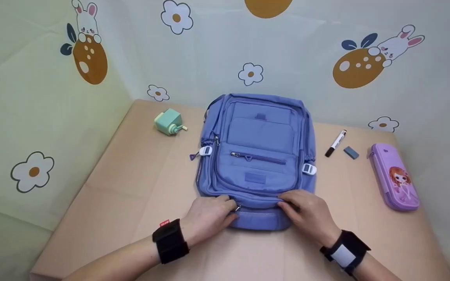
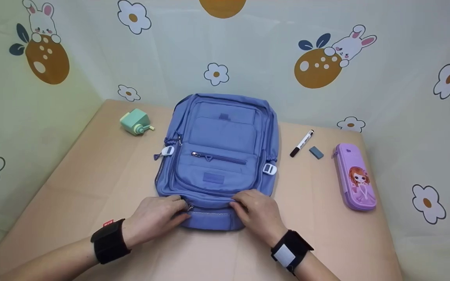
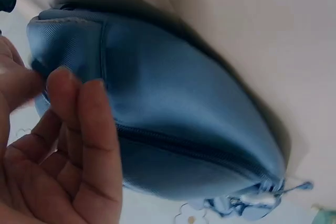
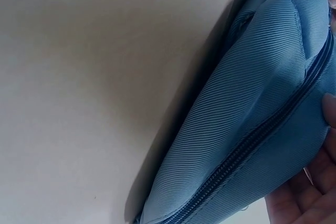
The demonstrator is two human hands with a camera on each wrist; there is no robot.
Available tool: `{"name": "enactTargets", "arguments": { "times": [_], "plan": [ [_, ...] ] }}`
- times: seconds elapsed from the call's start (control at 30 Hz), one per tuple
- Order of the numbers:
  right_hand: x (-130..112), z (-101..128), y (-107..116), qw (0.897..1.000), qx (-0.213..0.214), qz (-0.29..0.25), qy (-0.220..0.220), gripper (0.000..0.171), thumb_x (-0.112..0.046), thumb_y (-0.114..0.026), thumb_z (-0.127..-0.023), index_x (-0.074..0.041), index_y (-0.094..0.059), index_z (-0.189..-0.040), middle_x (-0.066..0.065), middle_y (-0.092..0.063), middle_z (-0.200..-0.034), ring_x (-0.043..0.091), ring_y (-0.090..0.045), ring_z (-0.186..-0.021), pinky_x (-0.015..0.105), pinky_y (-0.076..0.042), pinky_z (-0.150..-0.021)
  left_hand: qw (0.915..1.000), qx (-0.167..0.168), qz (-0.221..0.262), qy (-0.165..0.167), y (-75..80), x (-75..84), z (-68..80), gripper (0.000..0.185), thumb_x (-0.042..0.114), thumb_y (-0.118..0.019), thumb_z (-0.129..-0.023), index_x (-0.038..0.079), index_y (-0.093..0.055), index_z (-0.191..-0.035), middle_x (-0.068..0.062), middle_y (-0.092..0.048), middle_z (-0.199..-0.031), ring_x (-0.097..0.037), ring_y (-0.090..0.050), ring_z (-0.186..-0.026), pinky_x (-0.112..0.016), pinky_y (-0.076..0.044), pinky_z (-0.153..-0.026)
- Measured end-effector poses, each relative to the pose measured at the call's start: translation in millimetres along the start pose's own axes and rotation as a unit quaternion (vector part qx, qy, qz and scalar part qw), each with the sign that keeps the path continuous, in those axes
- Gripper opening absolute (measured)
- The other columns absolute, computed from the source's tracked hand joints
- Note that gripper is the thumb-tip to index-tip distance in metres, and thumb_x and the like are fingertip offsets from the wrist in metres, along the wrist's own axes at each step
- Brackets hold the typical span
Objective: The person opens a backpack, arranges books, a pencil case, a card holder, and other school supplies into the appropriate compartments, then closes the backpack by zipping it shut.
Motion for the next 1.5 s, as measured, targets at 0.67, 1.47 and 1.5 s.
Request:
{"name": "enactTargets", "arguments": {
  "times": [0.67, 1.47, 1.5],
  "plan": [
    [-5.5, 0.8, -1.2, 1.000, -0.005, -0.013, 0.028, 0.031, -0.007, -0.086, -0.082, -0.019, -0.079, -0.110, -0.008, -0.076, -0.105, 0.011, -0.071, -0.095, 0.032, -0.056, -0.082, 0.9971, -0.003, 0.071, 0.028, 10.1, -33.8, 19.9, 0.009, 0.019, -0.071, -0.097, 0.015, -0.067, -0.089, 0.003, -0.068, -0.084, -0.016, -0.067, -0.075, -0.034, -0.056, -0.063],
    [-36.4, -28.9, -13.7, 0.996, -0.076, -0.006, 0.040, 0.032, -0.025, -0.081, -0.089, -0.012, -0.075, -0.117, -0.003, -0.074, -0.112, 0.015, -0.068, -0.102, 0.038, -0.055, -0.089, 0.9890, 0.003, 0.117, 0.091, 3.2, -66.6, 28.1, 0.006, 0.021, -0.075, -0.094, 0.019, -0.074, -0.088, 0.008, -0.068, -0.083, -0.008, -0.066, -0.075, -0.030, -0.054, -0.064],
    [-41.3, -33.9, -16.4, 0.996, -0.082, -0.006, 0.043, 0.032, -0.025, -0.080, -0.089, -0.011, -0.074, -0.117, -0.002, -0.074, -0.112, 0.016, -0.068, -0.103, 0.039, -0.055, -0.090, 0.9894, 0.006, 0.113, 0.091, 3.6, -66.2, 27.8, 0.006, 0.021, -0.075, -0.094, 0.019, -0.074, -0.087, 0.008, -0.068, -0.082, -0.009, -0.065, -0.073, -0.030, -0.054, -0.063]
  ]
}}
Point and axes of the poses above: each hand's wrist, its own z-axis away from the middle knuckle, its own y-axis out of the back of the hand, x = y × z, the point moved 7 cm from there along -z, towards the middle knuckle
